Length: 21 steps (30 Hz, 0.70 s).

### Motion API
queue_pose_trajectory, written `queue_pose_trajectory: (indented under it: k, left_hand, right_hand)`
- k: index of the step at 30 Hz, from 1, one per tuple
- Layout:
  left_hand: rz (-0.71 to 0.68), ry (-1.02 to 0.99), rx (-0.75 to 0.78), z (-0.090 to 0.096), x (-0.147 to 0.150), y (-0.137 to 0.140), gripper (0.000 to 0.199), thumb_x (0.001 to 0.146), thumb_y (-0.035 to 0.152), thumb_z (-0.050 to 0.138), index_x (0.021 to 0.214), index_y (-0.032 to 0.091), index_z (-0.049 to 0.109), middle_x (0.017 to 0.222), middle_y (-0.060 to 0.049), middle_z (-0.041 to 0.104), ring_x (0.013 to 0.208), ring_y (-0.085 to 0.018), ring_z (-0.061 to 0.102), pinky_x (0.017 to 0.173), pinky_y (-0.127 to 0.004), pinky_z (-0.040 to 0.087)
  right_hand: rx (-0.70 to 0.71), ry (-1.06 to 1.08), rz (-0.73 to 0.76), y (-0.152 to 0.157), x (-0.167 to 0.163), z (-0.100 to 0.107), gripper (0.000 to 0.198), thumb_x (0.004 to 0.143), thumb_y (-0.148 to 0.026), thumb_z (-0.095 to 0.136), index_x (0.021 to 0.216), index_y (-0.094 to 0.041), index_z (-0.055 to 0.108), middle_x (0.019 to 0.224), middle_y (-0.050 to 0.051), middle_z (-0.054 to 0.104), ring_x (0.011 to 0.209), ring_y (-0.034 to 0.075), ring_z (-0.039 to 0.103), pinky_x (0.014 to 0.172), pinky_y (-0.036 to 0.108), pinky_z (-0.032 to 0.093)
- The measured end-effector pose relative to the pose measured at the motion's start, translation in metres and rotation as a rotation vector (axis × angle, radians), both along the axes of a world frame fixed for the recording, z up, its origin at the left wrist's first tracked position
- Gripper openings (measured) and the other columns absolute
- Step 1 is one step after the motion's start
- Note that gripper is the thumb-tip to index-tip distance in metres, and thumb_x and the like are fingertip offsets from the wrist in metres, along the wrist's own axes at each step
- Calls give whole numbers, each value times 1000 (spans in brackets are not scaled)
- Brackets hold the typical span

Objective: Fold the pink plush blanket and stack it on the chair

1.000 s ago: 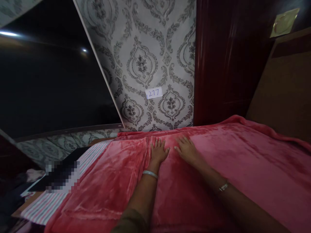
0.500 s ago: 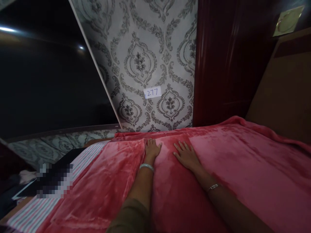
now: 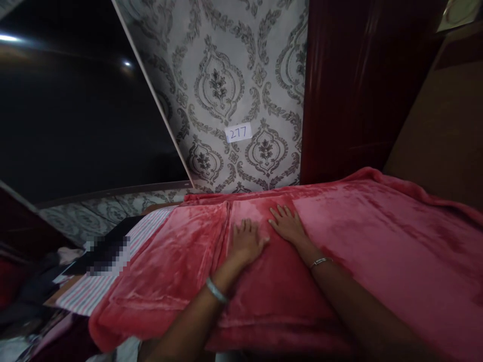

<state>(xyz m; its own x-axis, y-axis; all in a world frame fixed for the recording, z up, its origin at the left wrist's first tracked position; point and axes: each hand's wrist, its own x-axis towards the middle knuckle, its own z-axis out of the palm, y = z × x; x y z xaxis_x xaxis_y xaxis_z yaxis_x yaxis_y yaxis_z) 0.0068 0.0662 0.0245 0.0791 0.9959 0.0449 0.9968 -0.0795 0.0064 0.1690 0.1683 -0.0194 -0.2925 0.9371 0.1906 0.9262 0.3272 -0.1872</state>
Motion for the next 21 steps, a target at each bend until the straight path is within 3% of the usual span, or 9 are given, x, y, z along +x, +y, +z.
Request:
queue_pose_trajectory:
  k: [3,7,15,21]
  left_hand:
    - [-10,-20,28,-17,-2,-36,70,97,60,35,155,19,35,163,-17,27,152,-35,20,121,-59,19]
    - [17,-17,105,-28,-9,-45,70,98,59,37,153,17,39,161,-19,31,151,-33,22,122,-57,19]
    - [8,-33,117,-26,-9,-40,71,97,59,39,153,15,39,160,-20,33,151,-34,24,121,-56,21]
    - [43,-60,71,-13,-9,-52,73,96,56,43,151,9,39,158,-23,34,150,-35,25,121,-55,23]
  right_hand:
    - [-36,12,6,1,0,0,62,101,-48,30,157,-22,33,164,10,25,149,32,23,119,56,18]
    - [-81,24,13,4,-1,3,64,101,-49,27,158,-22,29,166,9,21,151,31,20,119,56,16]
    - [-155,76,59,-1,24,3,62,98,-49,36,158,-32,28,166,1,20,152,30,19,116,56,28]
    - [-123,159,72,-32,66,-17,64,96,-39,39,156,-18,36,158,12,38,146,30,35,118,48,32]
